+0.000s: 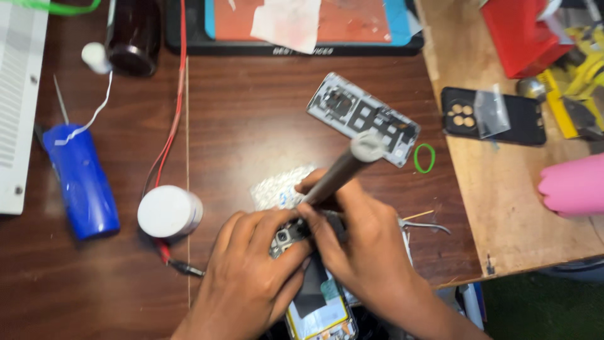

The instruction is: The person repairs a disassembled smartphone on a workbench, using a cordless electric screwdriver to remove and drive small screws from the phone's midframe and camera module area. They lift and reposition the phone, peel a black film from the battery area, handle a small flex component, and continue unscrewing and tightening screws around the camera assembly.

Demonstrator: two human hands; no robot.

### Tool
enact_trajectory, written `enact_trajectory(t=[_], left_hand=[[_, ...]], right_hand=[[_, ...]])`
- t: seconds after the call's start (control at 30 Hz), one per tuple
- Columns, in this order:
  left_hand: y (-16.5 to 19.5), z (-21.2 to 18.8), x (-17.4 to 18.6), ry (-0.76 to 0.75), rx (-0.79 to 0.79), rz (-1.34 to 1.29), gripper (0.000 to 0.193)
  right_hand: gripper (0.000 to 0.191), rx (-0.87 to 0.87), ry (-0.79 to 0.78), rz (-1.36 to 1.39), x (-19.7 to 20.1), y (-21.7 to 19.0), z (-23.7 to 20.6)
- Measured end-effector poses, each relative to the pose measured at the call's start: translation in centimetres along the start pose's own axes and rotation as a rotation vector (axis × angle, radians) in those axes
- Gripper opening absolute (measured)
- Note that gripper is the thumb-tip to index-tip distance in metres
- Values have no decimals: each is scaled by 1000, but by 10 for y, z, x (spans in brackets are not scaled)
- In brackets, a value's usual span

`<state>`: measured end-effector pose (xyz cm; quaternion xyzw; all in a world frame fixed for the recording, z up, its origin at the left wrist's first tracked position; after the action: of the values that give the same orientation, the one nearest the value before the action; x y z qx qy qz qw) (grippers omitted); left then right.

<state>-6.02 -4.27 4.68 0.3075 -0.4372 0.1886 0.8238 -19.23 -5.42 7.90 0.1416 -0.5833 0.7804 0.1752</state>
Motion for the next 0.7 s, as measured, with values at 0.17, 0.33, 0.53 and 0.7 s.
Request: enact_trajectory(t=[0.17,0.33,0.53,0.7], left_hand=[[-1,-1,-9,3,13,-9,32],[-2,-1,-15,-15,21,-1,31],[-1,0,-17,-26,21,19,35],[2,4,-15,-37,27,24,36]], right_hand=[[21,0,-33,-66,6,-4,2],[17,-30,-30,-41,9,-4,4],[18,-17,-25,-11,12,-4,4],[20,-42,-12,0,13,4,2]])
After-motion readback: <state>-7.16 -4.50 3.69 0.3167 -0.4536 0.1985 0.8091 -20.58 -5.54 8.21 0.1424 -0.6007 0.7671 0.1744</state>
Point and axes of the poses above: each hand's wrist, its own z-axis towards the middle knuckle, its own x-axis out of the back of the hand, y = z × x, the point moved 7 cm from there along z, towards the middle knuckle, and after that the axes turned 11 degrees about z, right-handed, at the moved point
